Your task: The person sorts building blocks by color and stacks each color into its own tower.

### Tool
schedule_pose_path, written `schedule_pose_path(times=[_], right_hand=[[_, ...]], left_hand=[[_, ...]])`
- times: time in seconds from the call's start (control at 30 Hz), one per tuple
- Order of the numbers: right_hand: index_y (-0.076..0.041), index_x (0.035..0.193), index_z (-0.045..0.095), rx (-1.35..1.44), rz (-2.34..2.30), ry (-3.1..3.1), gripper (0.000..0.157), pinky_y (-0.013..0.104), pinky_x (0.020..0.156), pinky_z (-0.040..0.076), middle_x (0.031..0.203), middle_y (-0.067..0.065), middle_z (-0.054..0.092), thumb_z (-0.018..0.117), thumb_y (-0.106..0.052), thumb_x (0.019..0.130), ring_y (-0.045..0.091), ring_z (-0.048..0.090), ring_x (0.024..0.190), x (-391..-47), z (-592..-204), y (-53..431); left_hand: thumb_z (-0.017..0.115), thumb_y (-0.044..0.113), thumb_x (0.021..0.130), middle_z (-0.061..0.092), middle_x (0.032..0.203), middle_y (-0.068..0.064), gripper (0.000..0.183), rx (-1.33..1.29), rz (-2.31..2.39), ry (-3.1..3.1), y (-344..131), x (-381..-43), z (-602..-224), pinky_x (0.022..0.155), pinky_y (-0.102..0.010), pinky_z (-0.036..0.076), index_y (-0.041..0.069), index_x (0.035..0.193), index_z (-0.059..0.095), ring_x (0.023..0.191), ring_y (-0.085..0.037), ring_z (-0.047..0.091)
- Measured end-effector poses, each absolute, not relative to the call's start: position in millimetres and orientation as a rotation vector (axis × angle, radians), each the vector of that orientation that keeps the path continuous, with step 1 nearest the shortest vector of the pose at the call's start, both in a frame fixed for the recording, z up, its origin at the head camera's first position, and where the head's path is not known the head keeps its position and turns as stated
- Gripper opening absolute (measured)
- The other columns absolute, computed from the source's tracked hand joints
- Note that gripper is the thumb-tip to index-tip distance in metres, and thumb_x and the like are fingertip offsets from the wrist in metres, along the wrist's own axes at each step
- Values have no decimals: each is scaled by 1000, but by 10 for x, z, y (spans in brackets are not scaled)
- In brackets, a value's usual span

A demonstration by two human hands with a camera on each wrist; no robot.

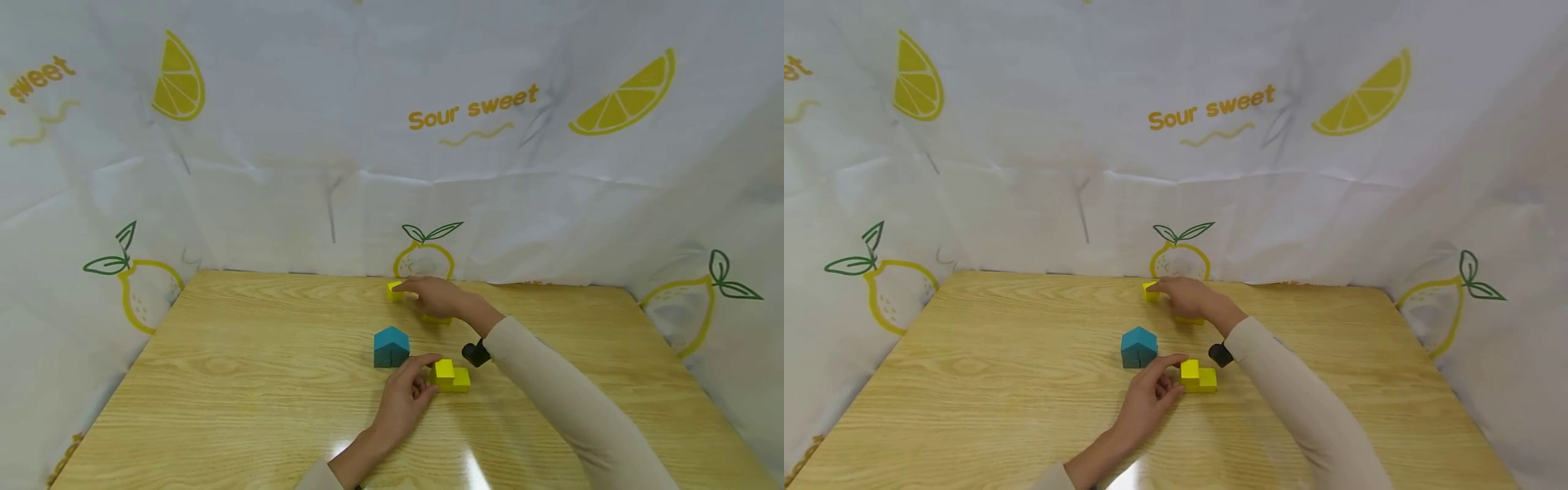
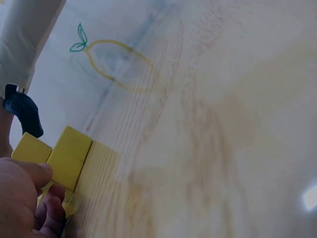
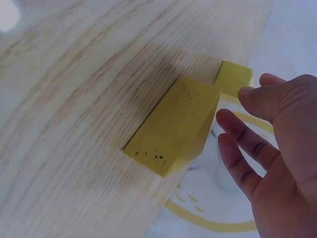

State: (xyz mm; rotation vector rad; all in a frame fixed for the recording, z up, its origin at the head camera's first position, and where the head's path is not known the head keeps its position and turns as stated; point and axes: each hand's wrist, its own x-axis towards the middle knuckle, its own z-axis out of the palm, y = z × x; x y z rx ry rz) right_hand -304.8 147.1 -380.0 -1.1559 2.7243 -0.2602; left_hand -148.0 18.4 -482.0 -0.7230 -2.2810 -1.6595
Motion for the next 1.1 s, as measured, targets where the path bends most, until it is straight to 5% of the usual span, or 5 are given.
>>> schedule_pose_path(times=[0.4,0.77,1.1], right_hand=[[-3,124,63,-1156,-511,2798,31,40,86,49,115,11,65,59,-2,93,28,60,104,-2932,-3833,1644],[1,127,58,-998,-778,2844,40,49,91,42,120,16,61,68,-9,89,36,50,109,-3043,-4006,1728],[-1,125,59,-859,-883,2738,42,44,93,44,122,13,60,72,-11,86,31,54,112,-3097,-4084,1593]], left_hand=[[70,-4,84,58,113,0,49,-723,-1638,-2295,183,-1500,-4800,57,-17,45,14,128,57,67,-5,47],[69,-4,85,58,107,-1,49,-734,-1646,-2290,184,-1512,-4801,56,-17,45,14,129,56,67,-5,47],[70,-4,84,58,106,-1,50,-754,-1631,-2254,183,-1483,-4810,54,-18,45,13,129,56,66,-2,47]])
